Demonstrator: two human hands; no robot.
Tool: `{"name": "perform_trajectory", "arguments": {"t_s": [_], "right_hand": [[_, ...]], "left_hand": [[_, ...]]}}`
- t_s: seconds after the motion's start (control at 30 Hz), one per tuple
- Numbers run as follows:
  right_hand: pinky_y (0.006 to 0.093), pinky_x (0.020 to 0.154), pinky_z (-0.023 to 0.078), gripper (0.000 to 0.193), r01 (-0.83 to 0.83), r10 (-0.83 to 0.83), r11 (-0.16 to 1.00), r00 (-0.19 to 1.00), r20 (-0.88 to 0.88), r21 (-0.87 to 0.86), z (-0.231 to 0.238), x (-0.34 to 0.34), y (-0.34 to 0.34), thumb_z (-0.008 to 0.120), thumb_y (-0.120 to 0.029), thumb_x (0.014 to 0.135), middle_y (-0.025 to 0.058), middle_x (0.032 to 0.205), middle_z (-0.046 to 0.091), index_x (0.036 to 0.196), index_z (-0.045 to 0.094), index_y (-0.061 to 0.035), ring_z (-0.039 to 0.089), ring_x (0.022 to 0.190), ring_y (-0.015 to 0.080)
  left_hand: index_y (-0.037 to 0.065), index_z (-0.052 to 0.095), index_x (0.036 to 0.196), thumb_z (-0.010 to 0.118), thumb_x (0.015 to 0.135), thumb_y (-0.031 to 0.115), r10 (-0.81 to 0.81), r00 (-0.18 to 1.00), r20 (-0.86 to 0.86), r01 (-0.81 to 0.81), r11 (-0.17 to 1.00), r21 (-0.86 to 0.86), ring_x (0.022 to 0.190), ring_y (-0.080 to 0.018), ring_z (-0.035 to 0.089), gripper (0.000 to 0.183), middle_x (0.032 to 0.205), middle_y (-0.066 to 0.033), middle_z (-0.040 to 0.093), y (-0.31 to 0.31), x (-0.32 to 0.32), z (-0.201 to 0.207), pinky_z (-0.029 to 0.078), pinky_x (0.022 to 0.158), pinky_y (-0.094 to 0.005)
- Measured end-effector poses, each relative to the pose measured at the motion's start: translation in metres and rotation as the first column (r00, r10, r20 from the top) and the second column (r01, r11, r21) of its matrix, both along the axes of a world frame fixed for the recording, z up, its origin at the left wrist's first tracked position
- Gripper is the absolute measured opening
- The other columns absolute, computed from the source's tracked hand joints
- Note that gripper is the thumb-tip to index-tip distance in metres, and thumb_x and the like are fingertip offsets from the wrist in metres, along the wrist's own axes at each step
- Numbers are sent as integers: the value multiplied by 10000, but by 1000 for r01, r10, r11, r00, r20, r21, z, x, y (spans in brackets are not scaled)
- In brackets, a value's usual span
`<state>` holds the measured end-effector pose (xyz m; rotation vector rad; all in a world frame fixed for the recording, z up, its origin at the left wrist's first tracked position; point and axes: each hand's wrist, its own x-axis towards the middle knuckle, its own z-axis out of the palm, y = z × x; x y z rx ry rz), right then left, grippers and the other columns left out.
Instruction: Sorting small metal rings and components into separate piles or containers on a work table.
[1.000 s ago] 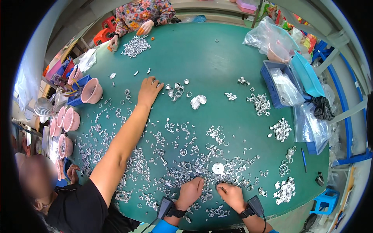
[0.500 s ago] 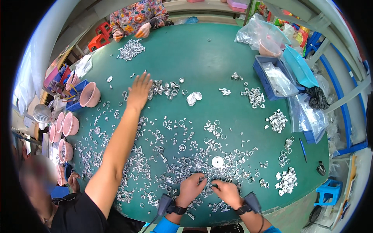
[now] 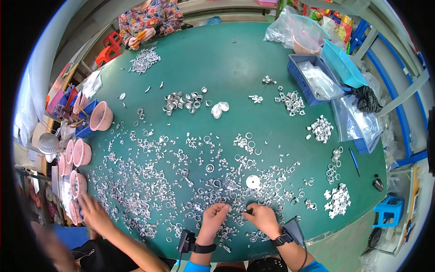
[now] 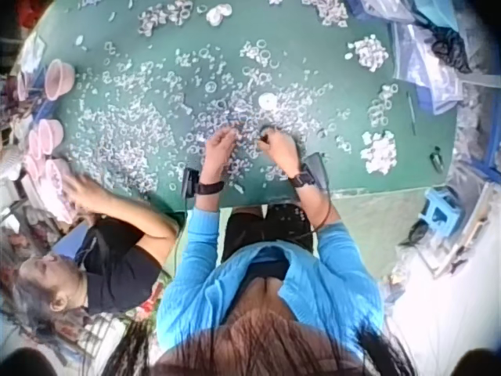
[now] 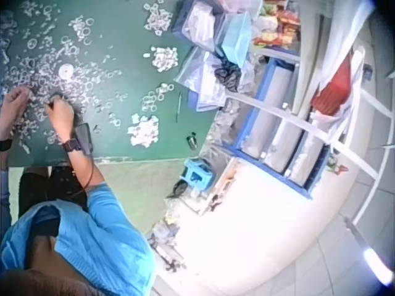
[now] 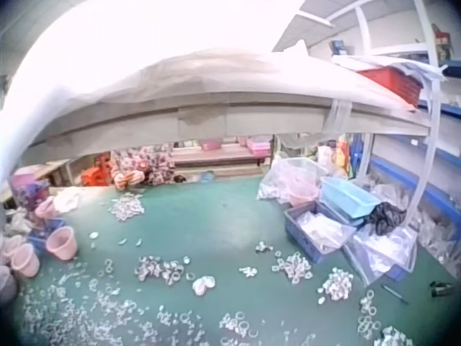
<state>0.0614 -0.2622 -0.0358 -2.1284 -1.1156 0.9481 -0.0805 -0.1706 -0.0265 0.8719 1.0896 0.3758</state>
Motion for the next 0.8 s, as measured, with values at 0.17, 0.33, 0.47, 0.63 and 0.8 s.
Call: {"name": "perform_trajectory", "arguments": {"t_s": [0.17, 0.33, 0.47, 0.63, 0.8], "right_hand": [[274, 487, 413, 167, 92, -86, 996, 949, -305, 5, -7, 6, -9, 590, -197, 709, 88, 578, 552, 720, 564, -33, 532, 498, 183], [241, 480, 398, 173, 99, -101, 995, 961, -257, -20, 8, 6, -11, 605, -182, 715, 66, 599, 553, 764, 550, -26, 513, 503, 120], [311, 456, 406, 171, 58, -59, 998, 991, -118, -14, 4, -11, -4, 588, -201, 708, 103, 542, 541, 762, 555, -42, 538, 482, 245], [329, 444, 399, 172, 28, -40, 996, 989, -140, -88, 10, -10, -28, 578, -209, 709, 108, 529, 537, 717, 566, -37, 533, 468, 257], [319, 447, 398, 201, 155, -159, 987, 968, -192, -36, 12, -6, -23, 581, -230, 718, 99, 543, 543, 754, 553, -33, 537, 475, 239]], "left_hand": [[31, 497, 709, 467, 781, 83, 164, 967, 195, -121, 970, -213, 514, -76, 423, 93, 606, -22, 479, -10, -31, 10, 313, 450, -186], [49, 489, 656, 460, 796, 116, 59, 989, 133, -31, 978, -206, 479, -73, 427, 158, 590, -20, 490, -23, -40, -5, 293, 421, -172], [-9, 570, 760, 537, 789, 125, -197, 965, -173, 229, 955, 189, 475, -57, 415, 141, 560, 9, 503, -43, -19, -14, 299, 428, -167], [86, 595, 850, 610, 708, 167, -164, 870, -466, 436, 698, 568, 414, -143, 484, 164, 514, -73, 510, -52, -7, -19, 372, 394, -256], [104, 579, 862, 586, 710, 197, -249, 811, -529, 575, 508, 641, 510, -223, 560, 178, 570, -86, 555, -65, -3, -16, 429, 427, -299]]}}
